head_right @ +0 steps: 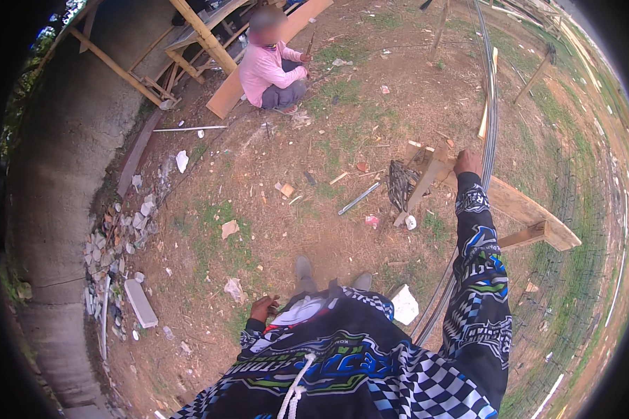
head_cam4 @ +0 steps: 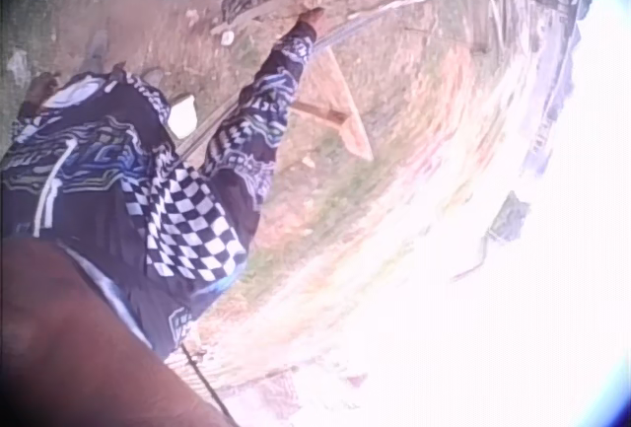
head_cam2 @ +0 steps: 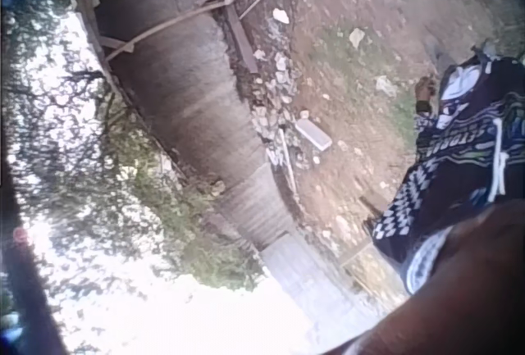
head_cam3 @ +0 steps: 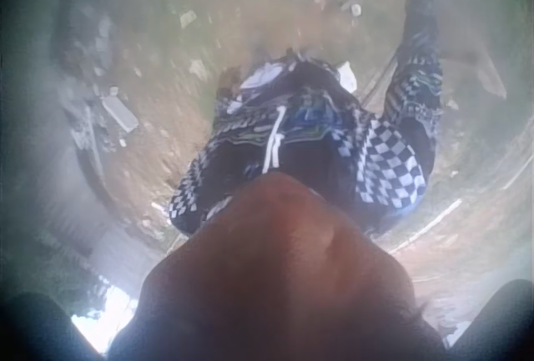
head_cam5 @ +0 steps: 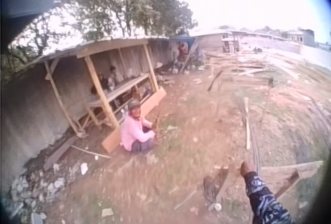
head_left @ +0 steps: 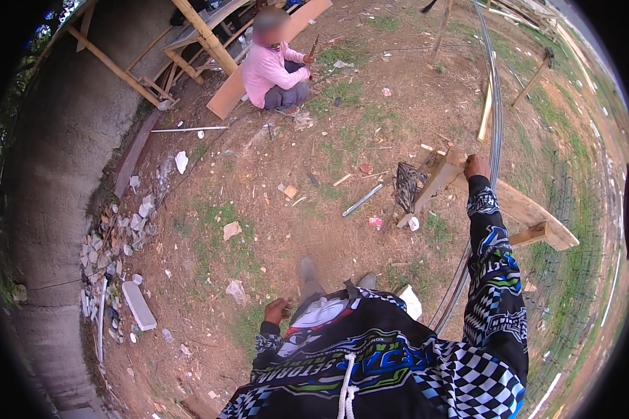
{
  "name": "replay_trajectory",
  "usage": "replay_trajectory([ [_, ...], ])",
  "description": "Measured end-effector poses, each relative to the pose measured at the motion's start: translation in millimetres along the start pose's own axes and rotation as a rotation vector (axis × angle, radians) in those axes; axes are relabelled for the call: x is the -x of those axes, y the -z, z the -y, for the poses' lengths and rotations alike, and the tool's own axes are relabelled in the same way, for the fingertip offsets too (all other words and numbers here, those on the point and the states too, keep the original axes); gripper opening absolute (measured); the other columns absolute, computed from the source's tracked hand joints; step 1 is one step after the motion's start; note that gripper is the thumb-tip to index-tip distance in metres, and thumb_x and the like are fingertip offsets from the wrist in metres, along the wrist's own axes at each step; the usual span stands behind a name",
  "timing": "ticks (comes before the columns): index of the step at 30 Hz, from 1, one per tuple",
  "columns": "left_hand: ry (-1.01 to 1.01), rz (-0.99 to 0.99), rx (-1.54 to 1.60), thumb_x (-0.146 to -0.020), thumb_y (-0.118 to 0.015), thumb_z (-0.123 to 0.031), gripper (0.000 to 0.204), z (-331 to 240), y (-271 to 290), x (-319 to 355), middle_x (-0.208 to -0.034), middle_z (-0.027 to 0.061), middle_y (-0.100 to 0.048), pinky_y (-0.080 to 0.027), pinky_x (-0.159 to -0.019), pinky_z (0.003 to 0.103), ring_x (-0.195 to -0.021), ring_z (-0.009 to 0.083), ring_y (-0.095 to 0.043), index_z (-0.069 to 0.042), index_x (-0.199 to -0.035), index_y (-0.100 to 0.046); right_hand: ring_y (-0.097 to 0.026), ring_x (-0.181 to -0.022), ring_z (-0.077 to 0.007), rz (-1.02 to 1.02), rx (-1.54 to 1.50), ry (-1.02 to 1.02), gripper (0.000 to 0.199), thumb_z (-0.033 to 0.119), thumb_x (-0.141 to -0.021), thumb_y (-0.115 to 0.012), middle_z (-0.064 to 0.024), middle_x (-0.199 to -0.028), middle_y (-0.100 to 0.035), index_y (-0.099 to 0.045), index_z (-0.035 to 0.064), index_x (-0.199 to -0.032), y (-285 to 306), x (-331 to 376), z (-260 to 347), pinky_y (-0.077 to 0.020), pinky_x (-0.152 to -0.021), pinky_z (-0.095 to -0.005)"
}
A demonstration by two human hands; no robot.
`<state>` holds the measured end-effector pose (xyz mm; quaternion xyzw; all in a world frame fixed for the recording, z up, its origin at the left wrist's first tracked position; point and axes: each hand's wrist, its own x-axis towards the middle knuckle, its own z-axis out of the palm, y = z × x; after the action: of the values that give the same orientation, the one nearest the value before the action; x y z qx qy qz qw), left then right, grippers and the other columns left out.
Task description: The person uses pliers to cut and tie metal rods together with wire, forming a rebar cage structure. They repeatedly measure, cut, and twist wire to secure the rods, while another person assists by holding the rods in place.
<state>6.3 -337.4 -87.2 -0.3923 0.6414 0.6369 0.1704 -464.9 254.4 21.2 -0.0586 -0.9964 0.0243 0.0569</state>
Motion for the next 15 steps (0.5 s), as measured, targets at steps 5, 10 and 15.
replay_trajectory([
  [5, -1.361, 1.738, 0.194, -0.098, -0.05, -0.035, 0.044, -326, -13, 236, -0.074, 0.0154, -0.063, -0.045, -0.051, 0.035, -0.05, 0.0184, -0.052, 0.005, -0.099, -0.068, -0.066, -0.092, -0.035, 0.072, -0.055, -0.074, 0.013, 0.01, -0.077, -0.063, -0.0176, -0.093, -0.069, -0.07, 0.0086, -0.088, -1, 5, 15, -0.0534, -0.079, -0.0443],
  [10, -1.956, 1.345, -0.627, -0.079, -0.065, -0.055, 0.076, -333, 122, 330, -0.14, 0.0126, -0.038, -0.033, -0.104, 0.055, -0.126, 0.0347, -0.039, -0.014, -0.138, -0.039, -0.065, -0.097, -0.0333, 0.013, 0.003, -0.096, 0.039, 0.009, -0.076, -0.064, -0.0162, -0.099, -0.068, -0.061, 0.014, -0.115, -9, 1, -13, -0.0524, -0.083, -0.0426],
  [15, -1.923, 1.498, -0.635, -0.085, -0.062, -0.035, 0.039, -367, 102, 329, -0.108, 0.0119, -0.054, -0.046, -0.088, 0.045, -0.096, 0.0261, -0.053, -0.01, -0.115, -0.056, -0.066, -0.09, -0.0337, 0.096, -0.162, -0.277, 0.067, 0.011, -0.076, -0.065, -0.0143, -0.098, -0.068, -0.043, 0.0208, -0.138, 24, 33, 12, -0.0517, -0.078, -0.0439],
])
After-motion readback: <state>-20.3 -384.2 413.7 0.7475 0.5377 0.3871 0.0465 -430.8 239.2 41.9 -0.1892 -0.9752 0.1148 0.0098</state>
